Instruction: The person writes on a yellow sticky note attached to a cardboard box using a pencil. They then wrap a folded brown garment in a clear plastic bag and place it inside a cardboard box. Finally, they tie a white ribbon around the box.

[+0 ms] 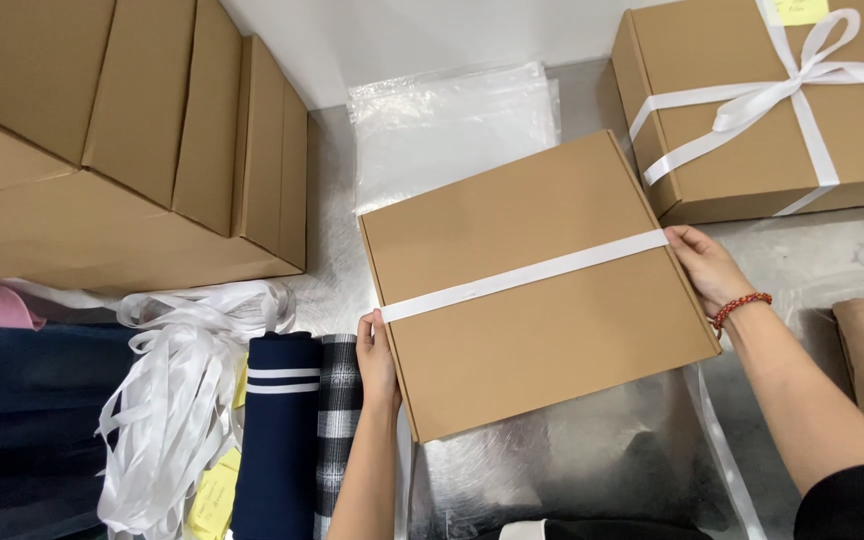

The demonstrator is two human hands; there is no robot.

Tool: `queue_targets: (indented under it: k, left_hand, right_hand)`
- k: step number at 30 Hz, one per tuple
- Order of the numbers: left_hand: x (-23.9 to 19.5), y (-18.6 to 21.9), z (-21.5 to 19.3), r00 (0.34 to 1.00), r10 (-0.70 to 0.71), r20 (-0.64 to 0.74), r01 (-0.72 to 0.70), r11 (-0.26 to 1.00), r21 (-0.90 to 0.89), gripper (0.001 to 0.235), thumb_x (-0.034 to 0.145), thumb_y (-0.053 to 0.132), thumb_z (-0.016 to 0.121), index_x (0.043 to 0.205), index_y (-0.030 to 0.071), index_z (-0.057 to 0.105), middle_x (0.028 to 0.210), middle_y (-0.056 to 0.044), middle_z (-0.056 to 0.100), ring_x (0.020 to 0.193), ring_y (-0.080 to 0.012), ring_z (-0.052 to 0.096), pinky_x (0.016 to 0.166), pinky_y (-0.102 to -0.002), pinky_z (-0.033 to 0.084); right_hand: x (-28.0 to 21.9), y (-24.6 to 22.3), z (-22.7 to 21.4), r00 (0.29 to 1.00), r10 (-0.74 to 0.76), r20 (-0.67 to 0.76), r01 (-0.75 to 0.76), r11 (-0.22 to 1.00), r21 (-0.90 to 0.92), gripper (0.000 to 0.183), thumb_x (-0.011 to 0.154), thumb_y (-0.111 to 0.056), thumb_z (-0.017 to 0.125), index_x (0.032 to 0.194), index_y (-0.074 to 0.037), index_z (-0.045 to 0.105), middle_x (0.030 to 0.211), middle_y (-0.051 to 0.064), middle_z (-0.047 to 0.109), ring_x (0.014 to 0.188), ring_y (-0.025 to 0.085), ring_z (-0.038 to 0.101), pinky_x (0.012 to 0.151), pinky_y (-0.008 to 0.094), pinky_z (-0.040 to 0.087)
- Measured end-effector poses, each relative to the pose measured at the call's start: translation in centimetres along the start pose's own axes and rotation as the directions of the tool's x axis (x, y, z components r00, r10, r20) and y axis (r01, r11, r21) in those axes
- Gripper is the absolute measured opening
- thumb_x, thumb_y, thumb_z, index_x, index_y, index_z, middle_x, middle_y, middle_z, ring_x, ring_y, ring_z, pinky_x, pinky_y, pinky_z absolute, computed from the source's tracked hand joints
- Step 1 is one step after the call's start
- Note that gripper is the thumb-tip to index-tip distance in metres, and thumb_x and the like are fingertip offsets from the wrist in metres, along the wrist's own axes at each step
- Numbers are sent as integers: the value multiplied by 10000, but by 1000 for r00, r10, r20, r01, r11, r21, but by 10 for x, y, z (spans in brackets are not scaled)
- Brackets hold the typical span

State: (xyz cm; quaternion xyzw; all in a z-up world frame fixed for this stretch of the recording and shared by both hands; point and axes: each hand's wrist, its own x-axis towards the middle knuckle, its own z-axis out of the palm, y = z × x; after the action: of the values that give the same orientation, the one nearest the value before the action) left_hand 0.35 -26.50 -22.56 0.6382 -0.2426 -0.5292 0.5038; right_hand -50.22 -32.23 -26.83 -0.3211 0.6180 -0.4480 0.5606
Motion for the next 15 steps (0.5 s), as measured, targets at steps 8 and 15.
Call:
queue_targets:
  k: [8, 15]
  left_hand:
    - [-7, 1, 5, 998, -6, -55, 3, 999, -52, 339, 1138, 391, 491, 1110, 85, 633, 940, -87, 648, 798, -136, 550, 719, -298, 468]
    - [-50, 48, -29, 981, -99, 168, 125, 980, -155, 288, 1088, 331, 609, 1049, 59, 695, 929, -56, 620, 821, -142, 518, 735, -298, 385]
  right_hand:
    - [2, -8, -5, 999, 22, 49, -26, 997, 70, 271, 1138, -275, 578, 1358, -127, 632, 1130, -17, 670, 919, 39, 584, 749, 215, 479]
    - [-108, -75, 4, 984, 176, 38, -173, 983, -62, 389, 1131, -251, 497, 1465, -74, 590, 1355, 105, 637, 1186, 194, 567, 942, 391, 450]
